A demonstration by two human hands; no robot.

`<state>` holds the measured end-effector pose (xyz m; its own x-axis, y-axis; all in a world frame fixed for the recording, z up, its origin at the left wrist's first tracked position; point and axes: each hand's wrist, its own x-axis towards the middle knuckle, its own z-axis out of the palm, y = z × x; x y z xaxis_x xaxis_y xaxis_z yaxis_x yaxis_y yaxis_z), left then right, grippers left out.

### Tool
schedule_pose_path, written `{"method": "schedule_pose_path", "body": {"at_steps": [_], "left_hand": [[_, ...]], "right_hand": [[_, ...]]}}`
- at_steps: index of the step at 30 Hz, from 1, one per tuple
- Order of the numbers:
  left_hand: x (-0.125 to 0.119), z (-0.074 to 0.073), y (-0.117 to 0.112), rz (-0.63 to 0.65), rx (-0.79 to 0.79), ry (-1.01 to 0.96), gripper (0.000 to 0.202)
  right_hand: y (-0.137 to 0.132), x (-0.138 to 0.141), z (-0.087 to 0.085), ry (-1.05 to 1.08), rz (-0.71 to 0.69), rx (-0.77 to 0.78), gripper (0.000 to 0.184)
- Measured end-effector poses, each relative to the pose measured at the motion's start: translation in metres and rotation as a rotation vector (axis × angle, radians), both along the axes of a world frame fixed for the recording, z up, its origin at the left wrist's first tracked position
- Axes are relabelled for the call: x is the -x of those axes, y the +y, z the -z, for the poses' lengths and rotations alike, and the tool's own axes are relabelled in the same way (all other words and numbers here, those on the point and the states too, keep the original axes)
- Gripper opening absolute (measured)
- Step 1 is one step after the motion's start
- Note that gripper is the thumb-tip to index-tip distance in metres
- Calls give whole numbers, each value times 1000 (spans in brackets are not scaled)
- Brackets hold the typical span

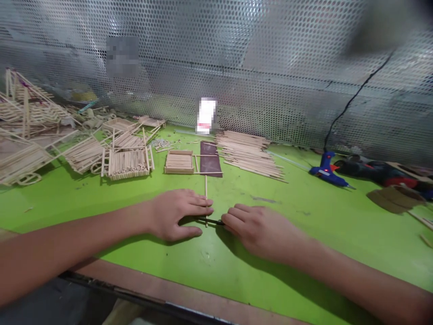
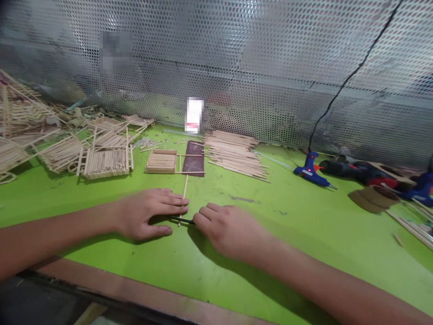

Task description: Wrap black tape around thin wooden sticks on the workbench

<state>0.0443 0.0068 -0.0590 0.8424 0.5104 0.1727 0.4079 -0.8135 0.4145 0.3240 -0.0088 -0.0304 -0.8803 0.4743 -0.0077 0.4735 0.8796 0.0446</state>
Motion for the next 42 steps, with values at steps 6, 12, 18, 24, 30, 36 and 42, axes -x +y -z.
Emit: {"method": "schedule_pose_path", "body": {"at_steps": [6,12,18,24,30,36,42], "left_hand": [[4,-3,5,57,41,14,50],[5,-5,8,95,19,9,47],[6,-3,9,98,45,-28,43],[4,0,8,93,-65,-81,50],[-11,3,1,39,-146,-262,21],[-13,0,-4,2,-112,-230,14],[-7,1,-3,-2,-145,-207,21]], "right_hand": [[-2,2,-1,13,-19,15,14],[-1,4,-3,2,-8,32,15],[1,1,-3,-14,-19,37,14],[1,-1,-4,-12,-30,32,15],[2,0,-3,4,-26,63,16],[2,2,1,13,-37,77,17],[3,7,2,33,-45,62,16]]}}
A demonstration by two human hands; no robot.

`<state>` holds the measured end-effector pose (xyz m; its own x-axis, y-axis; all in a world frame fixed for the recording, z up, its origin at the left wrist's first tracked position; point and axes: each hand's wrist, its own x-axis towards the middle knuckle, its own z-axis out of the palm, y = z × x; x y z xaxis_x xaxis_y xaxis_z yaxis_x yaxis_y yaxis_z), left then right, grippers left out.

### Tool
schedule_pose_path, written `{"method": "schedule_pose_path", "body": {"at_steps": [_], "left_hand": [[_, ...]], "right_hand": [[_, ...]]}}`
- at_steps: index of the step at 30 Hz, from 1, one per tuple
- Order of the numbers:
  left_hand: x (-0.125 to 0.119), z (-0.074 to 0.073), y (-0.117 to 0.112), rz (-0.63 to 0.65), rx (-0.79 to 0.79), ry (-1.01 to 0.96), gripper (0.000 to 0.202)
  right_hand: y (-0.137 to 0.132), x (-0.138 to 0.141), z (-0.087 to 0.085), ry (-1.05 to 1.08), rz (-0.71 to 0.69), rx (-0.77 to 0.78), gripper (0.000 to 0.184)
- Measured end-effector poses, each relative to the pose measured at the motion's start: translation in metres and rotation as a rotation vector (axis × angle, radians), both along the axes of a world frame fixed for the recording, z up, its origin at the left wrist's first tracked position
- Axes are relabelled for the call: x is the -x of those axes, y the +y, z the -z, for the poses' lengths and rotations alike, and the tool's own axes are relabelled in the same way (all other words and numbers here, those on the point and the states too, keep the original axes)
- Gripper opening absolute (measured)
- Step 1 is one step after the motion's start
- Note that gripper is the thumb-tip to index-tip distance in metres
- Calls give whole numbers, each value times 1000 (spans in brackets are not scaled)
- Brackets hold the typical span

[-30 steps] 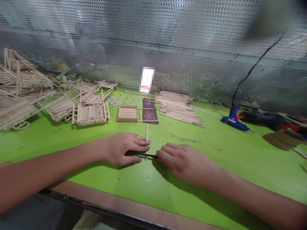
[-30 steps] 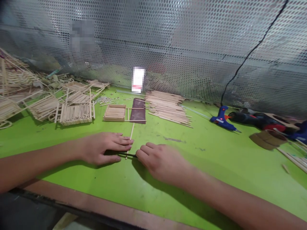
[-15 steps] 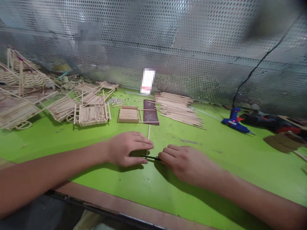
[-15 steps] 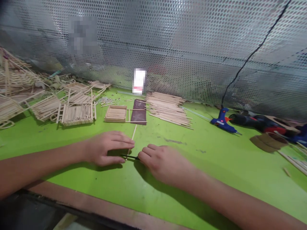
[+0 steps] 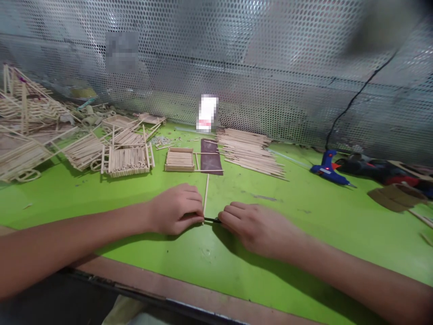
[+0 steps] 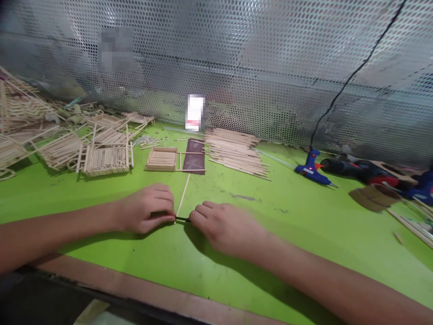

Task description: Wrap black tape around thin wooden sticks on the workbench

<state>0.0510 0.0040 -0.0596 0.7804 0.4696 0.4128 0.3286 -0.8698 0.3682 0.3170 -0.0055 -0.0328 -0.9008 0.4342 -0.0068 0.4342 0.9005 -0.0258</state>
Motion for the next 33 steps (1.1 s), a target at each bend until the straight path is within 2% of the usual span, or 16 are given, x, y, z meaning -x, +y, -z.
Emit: {"method": "schedule_pose_path", "body": {"at_steps": [3,6,7,10,13,24,30,33], "left_hand": [[3,-1,-1,-35,-16,48,23],[7,-3,-1,-4,38,119,51],[8,-4,0,17,62,142,54],[10,-4,3,44,99,174,46],[11,-2,5,51,65,164,41],[12,1,5,47,72,152,38],[12,-6,5,32,27,118,39],[9,-5,3,5,-38,71,29]], "right_hand": [[0,1,0,-1,4,-22,13],[0,1,1,-25,8,-54,12],[0,1,1,-31,8,-61,12],[-1,3,2,-47,7,-79,12],[-1,6,3,-63,-3,-104,12],[-1,3,1,-69,8,-84,11],[-2,1,0,-48,10,-66,12],[-2,2,-1,-34,14,-56,13]]}}
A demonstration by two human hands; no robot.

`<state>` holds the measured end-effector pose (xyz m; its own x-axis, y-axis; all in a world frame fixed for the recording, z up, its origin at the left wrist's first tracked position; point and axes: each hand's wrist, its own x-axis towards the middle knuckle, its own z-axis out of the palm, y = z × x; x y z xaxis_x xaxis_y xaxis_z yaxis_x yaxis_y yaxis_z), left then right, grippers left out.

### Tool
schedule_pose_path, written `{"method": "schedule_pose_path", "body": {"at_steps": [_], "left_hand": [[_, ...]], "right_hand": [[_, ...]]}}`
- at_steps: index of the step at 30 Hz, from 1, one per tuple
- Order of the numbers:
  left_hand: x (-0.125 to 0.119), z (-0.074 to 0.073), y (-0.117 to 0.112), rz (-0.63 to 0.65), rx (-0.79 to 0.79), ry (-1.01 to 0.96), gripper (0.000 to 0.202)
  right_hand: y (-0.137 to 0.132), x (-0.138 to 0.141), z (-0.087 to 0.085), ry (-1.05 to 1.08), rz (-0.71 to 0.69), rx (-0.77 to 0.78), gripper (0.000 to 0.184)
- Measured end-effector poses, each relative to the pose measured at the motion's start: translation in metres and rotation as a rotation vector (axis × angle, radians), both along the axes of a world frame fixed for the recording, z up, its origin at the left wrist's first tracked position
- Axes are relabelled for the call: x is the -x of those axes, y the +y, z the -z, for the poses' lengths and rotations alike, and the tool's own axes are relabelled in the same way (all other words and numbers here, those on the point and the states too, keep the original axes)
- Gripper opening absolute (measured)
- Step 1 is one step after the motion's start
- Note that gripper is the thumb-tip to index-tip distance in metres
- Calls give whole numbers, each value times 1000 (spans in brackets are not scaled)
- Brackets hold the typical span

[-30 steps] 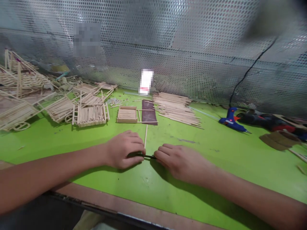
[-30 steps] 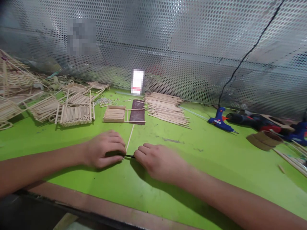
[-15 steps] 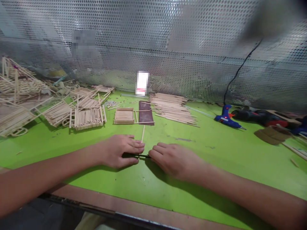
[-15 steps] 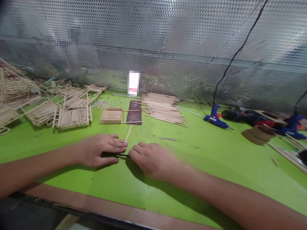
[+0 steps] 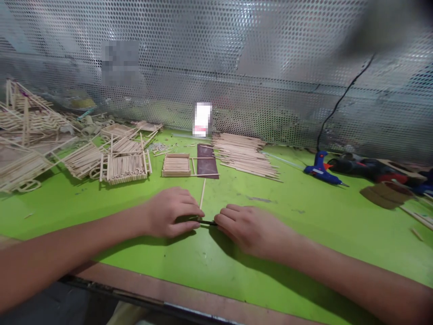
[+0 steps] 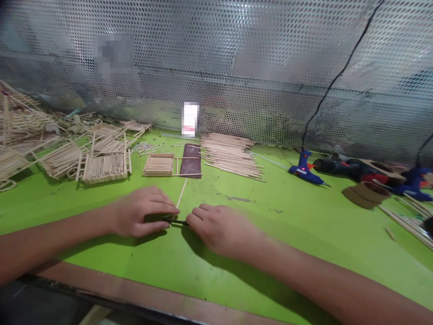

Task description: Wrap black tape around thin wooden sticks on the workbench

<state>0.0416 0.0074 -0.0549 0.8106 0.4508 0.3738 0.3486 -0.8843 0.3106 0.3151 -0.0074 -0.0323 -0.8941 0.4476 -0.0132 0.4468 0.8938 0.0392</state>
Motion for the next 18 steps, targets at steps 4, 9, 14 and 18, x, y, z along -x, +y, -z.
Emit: {"method": "schedule_pose_path", "body": {"at_steps": [4,9,14,18], "left_hand": [[-5,4,-3,-16,-116,-2,21],[-8,4,-7,-46,-58,-16,26],[-3,0,-7,-39,8,23,28],[2,-2,-5,-53,42,48,26]], "right_hand": [[0,0,0,12,-1,7,15],[0,0,2,3,-16,0,14],[2,8,5,-33,-24,-29,12],[2,14,4,-62,-10,-55,9]]}}
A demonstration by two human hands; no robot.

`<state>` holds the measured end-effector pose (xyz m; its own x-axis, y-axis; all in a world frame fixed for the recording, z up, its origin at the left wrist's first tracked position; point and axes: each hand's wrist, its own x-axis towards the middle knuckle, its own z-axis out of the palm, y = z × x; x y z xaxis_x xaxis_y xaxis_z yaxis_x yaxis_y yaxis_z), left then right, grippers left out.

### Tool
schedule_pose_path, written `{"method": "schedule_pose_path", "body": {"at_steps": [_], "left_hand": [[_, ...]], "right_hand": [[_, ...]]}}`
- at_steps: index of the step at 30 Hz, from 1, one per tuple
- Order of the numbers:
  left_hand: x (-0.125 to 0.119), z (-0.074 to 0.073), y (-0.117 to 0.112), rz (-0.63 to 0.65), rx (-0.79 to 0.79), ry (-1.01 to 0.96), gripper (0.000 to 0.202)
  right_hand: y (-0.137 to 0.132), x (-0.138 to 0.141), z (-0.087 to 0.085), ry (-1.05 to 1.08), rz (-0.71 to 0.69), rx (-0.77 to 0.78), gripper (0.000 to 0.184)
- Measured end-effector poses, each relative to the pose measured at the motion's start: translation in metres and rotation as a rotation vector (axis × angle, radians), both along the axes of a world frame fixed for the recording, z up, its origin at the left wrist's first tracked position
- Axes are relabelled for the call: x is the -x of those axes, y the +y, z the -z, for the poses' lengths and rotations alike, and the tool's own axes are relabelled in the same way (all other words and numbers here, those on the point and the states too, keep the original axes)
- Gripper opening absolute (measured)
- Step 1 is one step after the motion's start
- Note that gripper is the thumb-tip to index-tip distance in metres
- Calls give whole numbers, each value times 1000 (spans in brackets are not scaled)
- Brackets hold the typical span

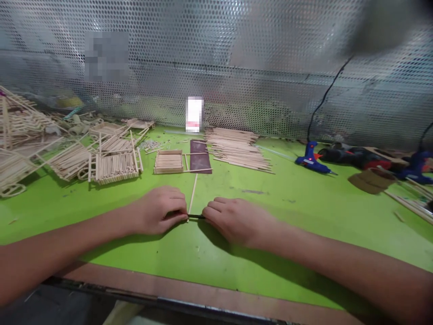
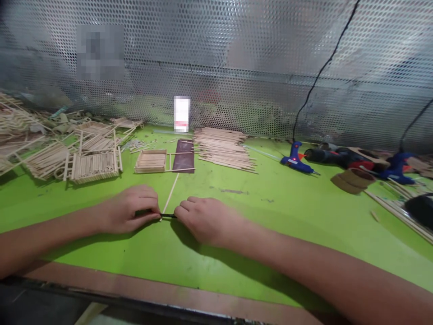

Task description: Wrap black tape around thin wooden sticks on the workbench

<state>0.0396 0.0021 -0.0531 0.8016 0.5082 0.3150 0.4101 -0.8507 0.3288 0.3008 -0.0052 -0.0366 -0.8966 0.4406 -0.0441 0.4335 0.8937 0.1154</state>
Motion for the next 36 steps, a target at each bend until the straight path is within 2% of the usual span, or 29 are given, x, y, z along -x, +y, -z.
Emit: {"method": "schedule_pose_path", "body": {"at_steps": [4,8,11,14,28,36], "left_hand": [[3,-1,1,1,12,5,24],[5,-2,1,-2,25,85,54],[4,-2,2,57,50,154,63],[3,-1,4,79,80,187,63],[3,5,5,25,115,121,53],[1,1,5,21,126,179,53]], "right_hand": [[1,-2,-1,-2,5,-16,10],[5,-16,-3,24,-2,-6,7],[7,-25,-4,62,-14,13,8],[8,-28,-6,89,-25,6,11],[6,-24,-6,88,-29,-22,14],[9,-32,-5,110,-55,-33,18]]}}
